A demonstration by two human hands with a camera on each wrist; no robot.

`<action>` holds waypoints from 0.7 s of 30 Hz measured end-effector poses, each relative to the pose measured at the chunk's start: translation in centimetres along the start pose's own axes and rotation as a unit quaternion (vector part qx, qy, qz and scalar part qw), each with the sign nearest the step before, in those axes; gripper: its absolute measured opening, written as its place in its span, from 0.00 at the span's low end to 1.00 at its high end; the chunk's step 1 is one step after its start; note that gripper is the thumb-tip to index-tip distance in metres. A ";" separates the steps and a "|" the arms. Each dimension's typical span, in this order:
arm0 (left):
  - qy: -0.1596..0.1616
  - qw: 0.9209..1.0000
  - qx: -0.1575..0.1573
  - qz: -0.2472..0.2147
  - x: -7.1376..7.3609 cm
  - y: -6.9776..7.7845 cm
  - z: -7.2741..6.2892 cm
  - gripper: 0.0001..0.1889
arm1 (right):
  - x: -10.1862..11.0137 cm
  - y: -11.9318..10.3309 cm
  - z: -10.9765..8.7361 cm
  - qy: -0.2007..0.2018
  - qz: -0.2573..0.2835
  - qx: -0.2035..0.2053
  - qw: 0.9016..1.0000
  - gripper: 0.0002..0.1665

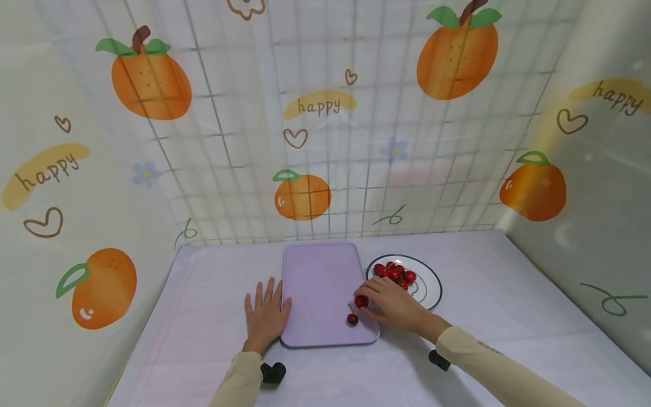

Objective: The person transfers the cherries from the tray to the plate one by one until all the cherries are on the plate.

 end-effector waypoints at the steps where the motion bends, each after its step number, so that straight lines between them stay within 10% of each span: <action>1: -0.002 1.000 0.001 0.004 -0.1 -0.1 0.0 0.34 | 0.2 0.0 0.0 0.010 -0.008 0.000 1.000 0.21; 21: 0.004 1.000 -0.004 -0.003 0.1 0.1 0.0 0.33 | 2.1 3.3 -1.3 0.097 -0.089 -0.083 0.988 0.23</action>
Point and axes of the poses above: each hand's wrist, its own z-axis towards the middle knuckle, its own x-axis out of the back of the hand, y = z × x, the point moved 10 cm from there along z, towards the middle knuckle, and after that the axes turned 7 degrees about y, right-handed, at the moved point
